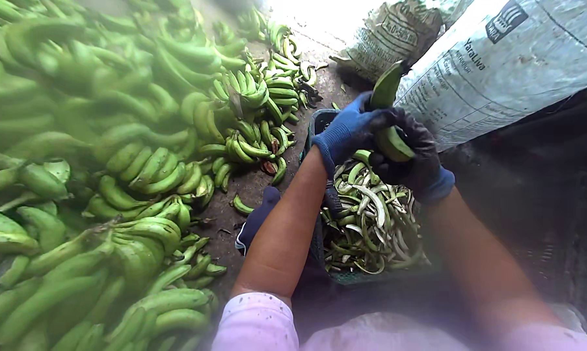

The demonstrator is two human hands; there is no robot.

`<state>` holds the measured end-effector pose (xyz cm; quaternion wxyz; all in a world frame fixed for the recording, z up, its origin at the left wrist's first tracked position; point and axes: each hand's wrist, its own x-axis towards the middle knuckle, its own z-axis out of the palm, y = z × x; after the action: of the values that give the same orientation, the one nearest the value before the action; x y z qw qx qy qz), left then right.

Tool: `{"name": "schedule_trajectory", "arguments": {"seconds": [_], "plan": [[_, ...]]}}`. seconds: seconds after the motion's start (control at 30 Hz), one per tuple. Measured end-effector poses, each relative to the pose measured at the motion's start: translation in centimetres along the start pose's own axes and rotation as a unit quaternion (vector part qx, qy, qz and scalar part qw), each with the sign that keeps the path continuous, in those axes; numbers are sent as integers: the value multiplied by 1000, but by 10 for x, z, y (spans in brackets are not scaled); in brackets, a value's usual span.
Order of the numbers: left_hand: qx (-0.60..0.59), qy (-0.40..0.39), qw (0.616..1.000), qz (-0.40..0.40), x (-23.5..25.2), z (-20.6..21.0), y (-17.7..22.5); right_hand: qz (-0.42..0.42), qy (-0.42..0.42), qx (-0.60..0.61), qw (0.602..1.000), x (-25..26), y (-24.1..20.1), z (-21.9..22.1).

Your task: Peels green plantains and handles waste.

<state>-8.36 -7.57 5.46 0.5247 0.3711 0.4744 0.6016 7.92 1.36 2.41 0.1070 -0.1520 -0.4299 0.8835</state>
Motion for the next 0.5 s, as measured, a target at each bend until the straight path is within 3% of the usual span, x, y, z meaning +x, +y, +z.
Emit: {"name": "schedule_trajectory", "arguments": {"seconds": [0.07,0.13,0.17,0.23,0.27,0.3,0.33,0.37,0.5], "plan": [[13,62,997,52,10,-14,-1,22,162,-154,974,7,18,0],[-26,138,987,80,15,-26,0,68,194,-356,912,8,63,-20],[-73,158,981,88,15,-31,2,104,162,-491,850,7,87,-25],[-133,176,970,99,15,-34,5,223,123,-695,673,19,126,-9],[-135,174,970,101,14,-34,6,274,117,-735,609,26,139,-1],[-134,167,971,110,14,-34,6,295,120,-754,575,30,147,1],[-120,158,972,127,15,-35,5,297,125,-755,571,33,148,-1],[-94,149,974,143,15,-36,5,286,131,-740,595,33,142,-4],[-11,161,975,153,6,-39,9,222,144,-555,789,4,91,-35]]}}
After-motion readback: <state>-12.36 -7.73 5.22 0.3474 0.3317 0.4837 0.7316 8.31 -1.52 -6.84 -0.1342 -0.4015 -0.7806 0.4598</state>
